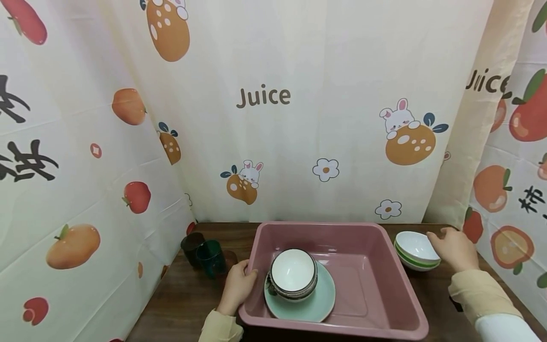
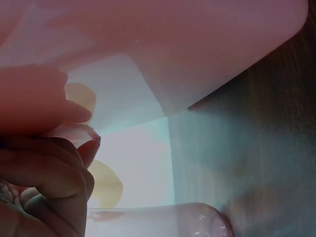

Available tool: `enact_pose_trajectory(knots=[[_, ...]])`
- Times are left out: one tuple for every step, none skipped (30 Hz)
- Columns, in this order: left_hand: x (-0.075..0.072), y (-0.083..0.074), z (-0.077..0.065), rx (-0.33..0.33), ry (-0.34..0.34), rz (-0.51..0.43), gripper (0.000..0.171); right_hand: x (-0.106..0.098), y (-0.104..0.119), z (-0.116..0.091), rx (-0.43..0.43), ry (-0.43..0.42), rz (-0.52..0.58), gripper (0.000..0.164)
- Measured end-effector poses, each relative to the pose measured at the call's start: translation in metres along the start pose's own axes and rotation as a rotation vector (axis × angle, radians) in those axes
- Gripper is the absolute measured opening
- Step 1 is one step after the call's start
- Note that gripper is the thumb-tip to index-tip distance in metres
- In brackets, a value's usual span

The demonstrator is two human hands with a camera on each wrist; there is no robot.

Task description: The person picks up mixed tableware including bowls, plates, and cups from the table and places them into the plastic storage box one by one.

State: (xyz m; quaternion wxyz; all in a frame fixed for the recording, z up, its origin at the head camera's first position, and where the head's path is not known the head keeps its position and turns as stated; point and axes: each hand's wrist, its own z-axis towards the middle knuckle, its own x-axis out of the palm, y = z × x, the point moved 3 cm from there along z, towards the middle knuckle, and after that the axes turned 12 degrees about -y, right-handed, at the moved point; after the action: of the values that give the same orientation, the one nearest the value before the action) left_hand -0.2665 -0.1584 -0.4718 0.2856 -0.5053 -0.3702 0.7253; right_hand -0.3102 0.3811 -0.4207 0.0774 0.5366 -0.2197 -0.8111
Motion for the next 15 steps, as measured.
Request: enact_pose_trajectory(knots=[[0.0, 0.0, 0.0, -0.001, -0.003, 0.002, 0.032, 0.002, -0.003, 0.001, 0.007, 0.013, -0.013, 0.064], [0.0, 0.0, 0.0, 0.003, -0.005, 0.002, 0.032, 0.004, -0.006, 0.002, 0.014, 0.027, -0.023, 0.064], [0.0, -0.001, 0.0, 0.005, -0.006, 0.002, 0.031, 0.006, -0.009, 0.003, 0.019, 0.039, -0.032, 0.064], [-0.001, -0.001, 0.0, 0.009, -0.008, 0.002, 0.031, 0.008, -0.011, 0.004, 0.024, 0.05, -0.04, 0.064], [-0.001, -0.001, -0.001, 0.004, -0.009, 0.001, 0.031, 0.009, -0.013, 0.005, 0.026, 0.064, -0.047, 0.064], [-0.001, -0.001, 0.0, 0.005, -0.01, 0.001, 0.031, 0.011, -0.015, 0.006, 0.028, 0.079, -0.055, 0.063], [-0.001, -0.001, 0.0, 0.004, -0.013, 0.002, 0.031, 0.012, -0.017, 0.006, 0.03, 0.092, -0.061, 0.062], [-0.001, -0.002, 0.0, 0.006, -0.013, 0.0, 0.031, 0.014, -0.018, 0.007, 0.032, 0.107, -0.065, 0.061], [-0.001, -0.002, 0.0, 0.004, -0.013, 0.0, 0.032, 0.015, -0.019, 0.007, 0.034, 0.119, -0.068, 0.059], [-0.001, -0.002, 0.0, 0.006, -0.016, 0.0, 0.032, 0.016, -0.02, 0.007, 0.039, 0.129, -0.069, 0.057], [-0.001, -0.001, 0.0, 0.003, -0.014, -0.001, 0.032, 0.018, -0.021, 0.007, 0.045, 0.141, -0.067, 0.055], [-0.001, -0.001, 0.0, 0.003, -0.015, -0.001, 0.032, 0.019, -0.022, 0.007, 0.053, 0.152, -0.064, 0.052], [-0.001, 0.0, 0.0, -0.002, -0.013, -0.001, 0.032, 0.02, -0.022, 0.006, 0.062, 0.162, -0.06, 0.05], [0.0, 0.0, 0.0, -0.003, -0.011, -0.002, 0.032, 0.022, -0.023, 0.005, 0.069, 0.171, -0.057, 0.048], [0.0, 0.0, 0.0, -0.007, -0.011, -0.002, 0.032, 0.023, -0.023, 0.004, 0.078, 0.179, -0.054, 0.046]])
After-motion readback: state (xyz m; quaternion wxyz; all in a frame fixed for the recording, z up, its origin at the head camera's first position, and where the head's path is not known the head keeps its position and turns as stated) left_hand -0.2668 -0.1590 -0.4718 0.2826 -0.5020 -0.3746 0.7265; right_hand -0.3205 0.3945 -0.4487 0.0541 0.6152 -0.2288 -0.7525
